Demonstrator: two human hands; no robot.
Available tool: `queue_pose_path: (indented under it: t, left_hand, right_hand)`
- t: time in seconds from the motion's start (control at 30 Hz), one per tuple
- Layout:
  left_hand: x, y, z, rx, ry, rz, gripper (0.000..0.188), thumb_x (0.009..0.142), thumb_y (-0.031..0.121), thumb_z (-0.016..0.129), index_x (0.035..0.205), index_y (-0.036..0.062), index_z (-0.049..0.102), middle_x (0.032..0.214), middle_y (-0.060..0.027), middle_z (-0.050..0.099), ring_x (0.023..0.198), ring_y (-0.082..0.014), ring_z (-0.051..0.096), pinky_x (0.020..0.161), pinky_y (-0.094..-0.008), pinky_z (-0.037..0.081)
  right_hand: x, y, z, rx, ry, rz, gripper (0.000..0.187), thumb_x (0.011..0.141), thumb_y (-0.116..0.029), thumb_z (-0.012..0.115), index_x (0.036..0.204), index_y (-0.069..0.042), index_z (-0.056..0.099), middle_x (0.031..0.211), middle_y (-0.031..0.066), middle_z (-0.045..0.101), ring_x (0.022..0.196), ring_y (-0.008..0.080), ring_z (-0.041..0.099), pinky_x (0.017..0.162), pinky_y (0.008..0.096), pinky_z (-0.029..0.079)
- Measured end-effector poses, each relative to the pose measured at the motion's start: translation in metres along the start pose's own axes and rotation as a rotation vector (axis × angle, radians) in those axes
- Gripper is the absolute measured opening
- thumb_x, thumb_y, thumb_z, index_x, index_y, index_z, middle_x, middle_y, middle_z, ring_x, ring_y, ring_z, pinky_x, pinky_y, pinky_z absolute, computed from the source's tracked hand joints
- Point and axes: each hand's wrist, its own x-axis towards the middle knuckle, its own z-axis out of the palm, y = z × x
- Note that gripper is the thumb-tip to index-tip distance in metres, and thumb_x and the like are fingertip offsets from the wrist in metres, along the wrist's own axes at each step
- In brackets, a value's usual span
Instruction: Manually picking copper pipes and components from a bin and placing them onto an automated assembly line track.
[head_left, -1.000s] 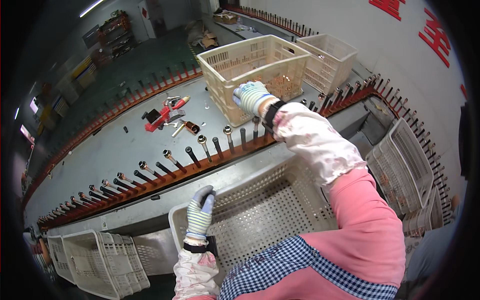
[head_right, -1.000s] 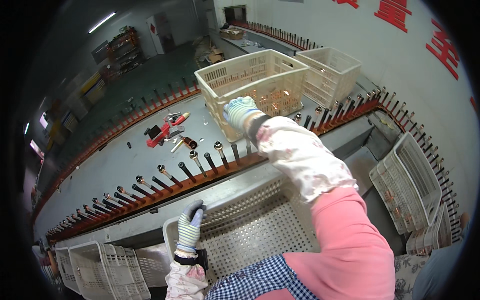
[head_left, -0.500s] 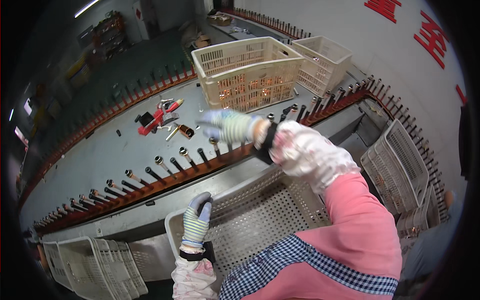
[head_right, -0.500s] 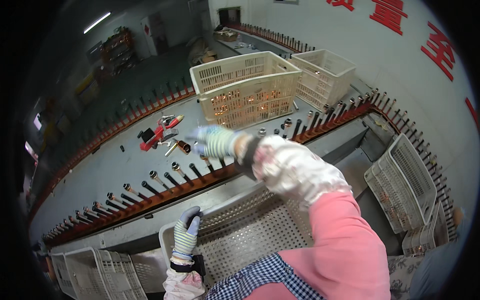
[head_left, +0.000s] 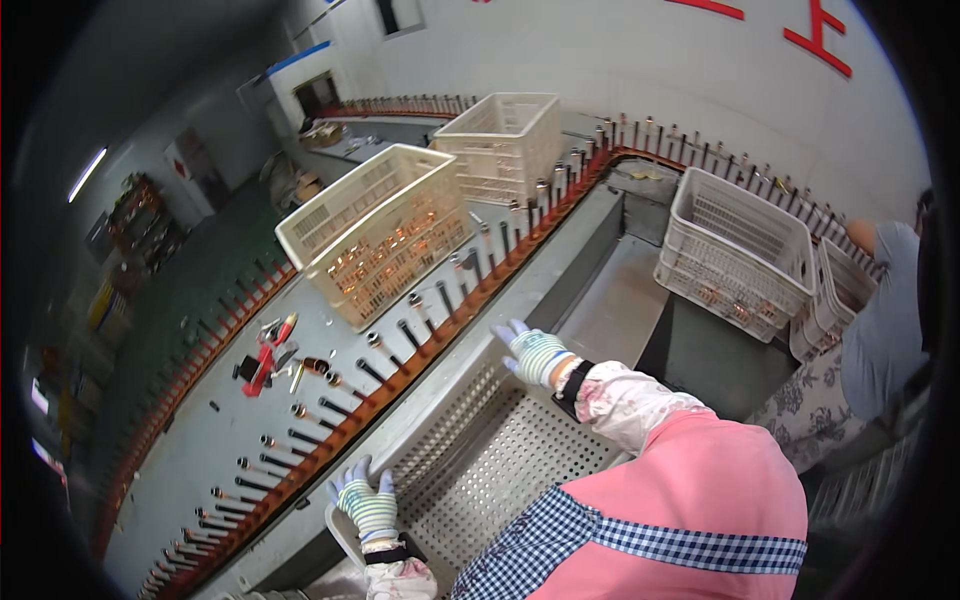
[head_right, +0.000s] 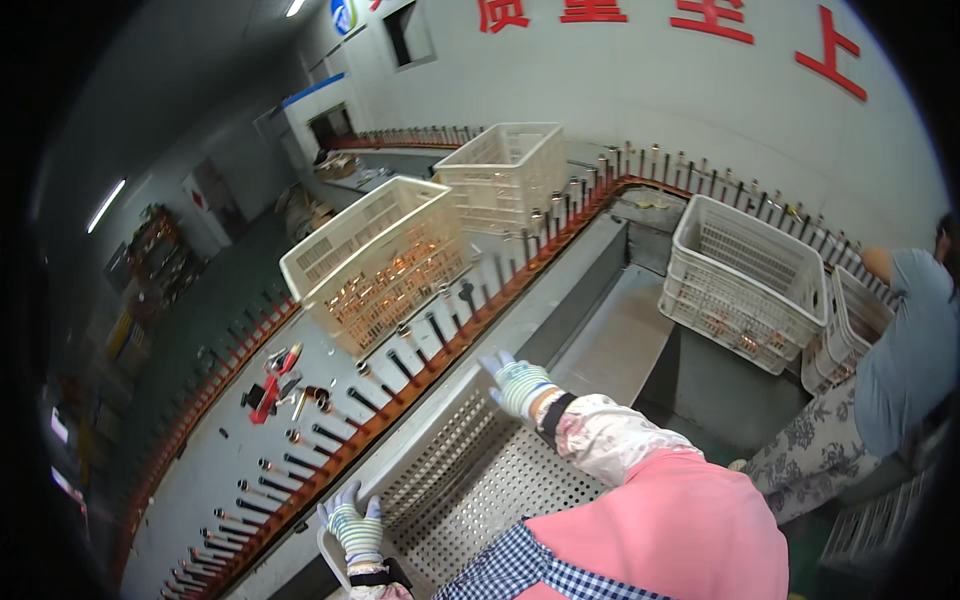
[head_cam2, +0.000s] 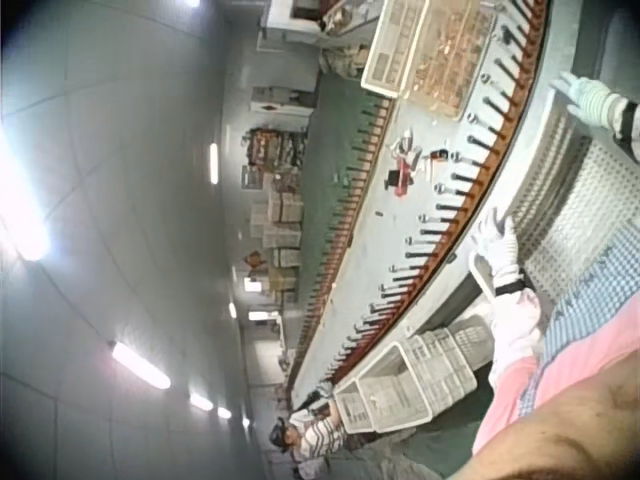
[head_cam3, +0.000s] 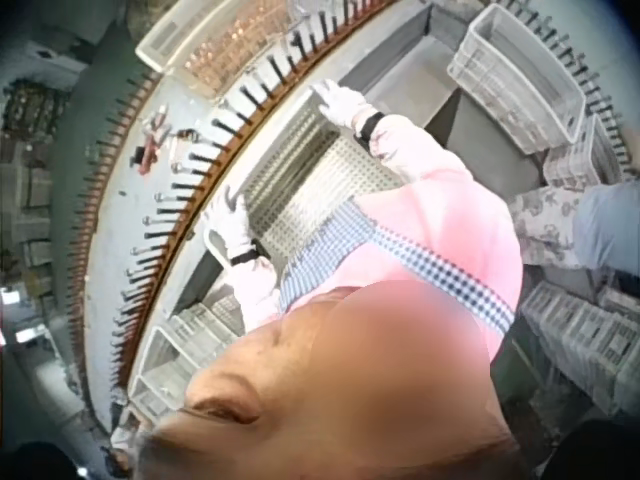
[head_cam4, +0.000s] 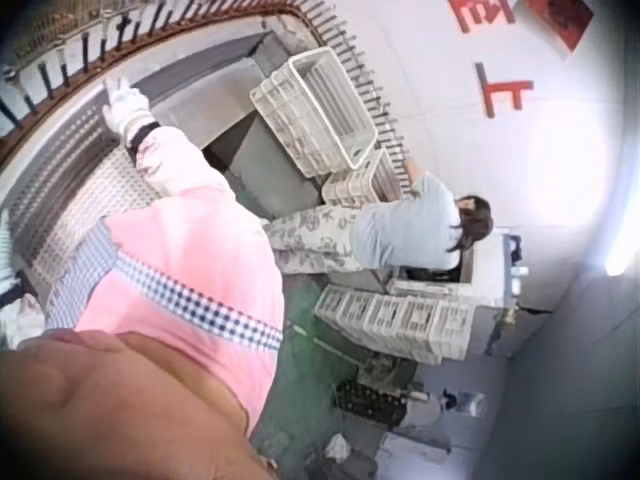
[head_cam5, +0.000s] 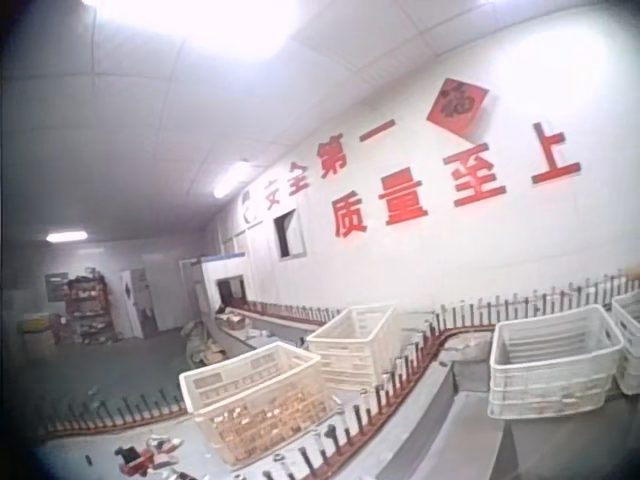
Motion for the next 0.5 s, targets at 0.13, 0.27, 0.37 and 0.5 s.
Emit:
queue_pose_path:
  t: [0.13,0.27,0.37,0.5]
  left_hand:
    - [0.004,0.013,-0.005,0.004,0.029,0.051,0.046,0.077,0.029,0.079,0.12,0.0131,0.073,0.106,-0.0109,0.072,0.106,-0.033,0.065,0.12,-0.0556,0.028]
    - [0.002,0.021,-0.008,0.009,-0.02,0.002,0.048,0.074,0.028,0.082,0.119,0.0143,0.073,0.108,-0.0122,0.073,0.111,-0.0331,0.063,0.121,-0.0522,0.028]
    - [0.007,0.024,-0.01,0.013,-0.037,-0.001,0.048,0.074,0.028,0.082,0.119,0.0136,0.073,0.105,-0.0135,0.072,0.11,-0.0344,0.062,0.12,-0.0519,0.028]
    - [0.009,0.031,-0.012,0.004,-0.038,0.007,0.05,0.073,0.025,0.085,0.119,0.0114,0.072,0.106,-0.0139,0.072,0.11,-0.0359,0.062,0.12,-0.0514,0.028]
  right_hand:
    - [0.011,0.018,0.004,0.076,0.085,-0.013,0.063,0.101,-0.026,0.055,0.159,-0.014,0.034,0.146,0.0313,0.05,0.121,0.0458,0.062,0.103,0.0502,0.052]
    - [0.007,0.021,0.004,0.024,0.12,0.026,0.057,0.101,-0.025,0.051,0.155,-0.01,0.04,0.139,0.0307,0.059,0.11,0.043,0.069,0.093,0.048,0.057]
    - [0.01,0.027,0.01,0.04,0.207,-0.004,0.056,0.1,-0.026,0.053,0.153,-0.008,0.044,0.13,0.0299,0.064,0.101,0.0424,0.071,0.086,0.0487,0.059]
    - [0.006,0.026,0.002,0.041,0.16,0.0,0.058,0.102,-0.03,0.053,0.153,-0.007,0.041,0.135,0.0304,0.061,0.109,0.0432,0.069,0.091,0.0492,0.058]
